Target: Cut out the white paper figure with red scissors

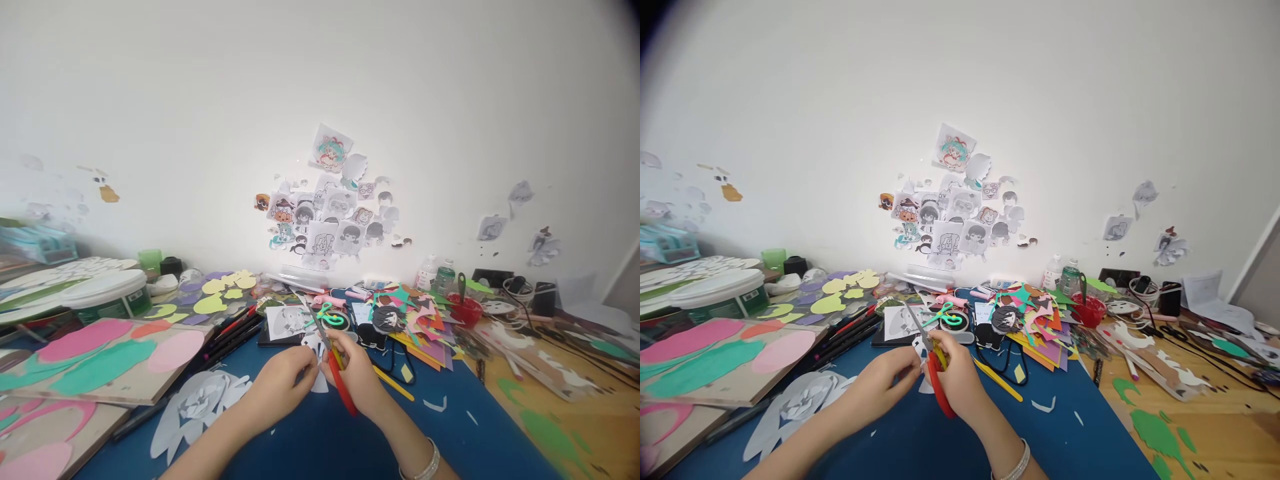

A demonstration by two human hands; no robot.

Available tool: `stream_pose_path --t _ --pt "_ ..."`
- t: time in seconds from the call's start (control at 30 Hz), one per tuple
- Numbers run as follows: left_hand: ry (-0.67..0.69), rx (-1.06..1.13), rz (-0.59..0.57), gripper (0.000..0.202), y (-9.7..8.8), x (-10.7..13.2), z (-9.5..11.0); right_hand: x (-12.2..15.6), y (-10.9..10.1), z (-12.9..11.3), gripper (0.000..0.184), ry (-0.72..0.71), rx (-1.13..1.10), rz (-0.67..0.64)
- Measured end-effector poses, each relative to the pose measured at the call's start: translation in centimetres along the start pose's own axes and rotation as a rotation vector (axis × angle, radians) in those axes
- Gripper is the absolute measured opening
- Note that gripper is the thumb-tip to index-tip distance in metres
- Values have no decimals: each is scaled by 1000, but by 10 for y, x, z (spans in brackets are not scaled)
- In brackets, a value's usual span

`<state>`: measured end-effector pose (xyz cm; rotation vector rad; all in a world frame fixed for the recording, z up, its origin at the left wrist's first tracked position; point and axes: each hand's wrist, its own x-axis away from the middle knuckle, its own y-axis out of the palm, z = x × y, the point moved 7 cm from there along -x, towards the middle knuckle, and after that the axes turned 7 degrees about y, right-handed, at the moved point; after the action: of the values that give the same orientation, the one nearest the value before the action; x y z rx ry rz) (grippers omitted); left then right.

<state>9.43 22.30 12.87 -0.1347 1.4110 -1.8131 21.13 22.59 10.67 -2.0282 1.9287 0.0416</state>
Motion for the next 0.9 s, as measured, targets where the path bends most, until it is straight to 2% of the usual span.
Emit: stream_pose_path --t 0.1,0.27,0.43,0.63,0.8,0.9 --pt "10 -43 -15 28 1 0 -1 2 2 -4 44 -27 13 -40" --pt "141 -26 -62 30 1 -1 5 2 4 -4 45 -59 21 -64" --pt "16 126 -39 28 4 -3 -6 0 1 3 46 1 3 -21" --pt "-98 348 107 27 9 -6 -19 -4 0 3 46 5 -89 35" --pt "-122 408 79 28 17 -6 -19 -5 -2 0 43 -15 -172 58" --pt "-141 445 101 28 13 -7 -19 -4 -3 0 46 -9 -143 59"
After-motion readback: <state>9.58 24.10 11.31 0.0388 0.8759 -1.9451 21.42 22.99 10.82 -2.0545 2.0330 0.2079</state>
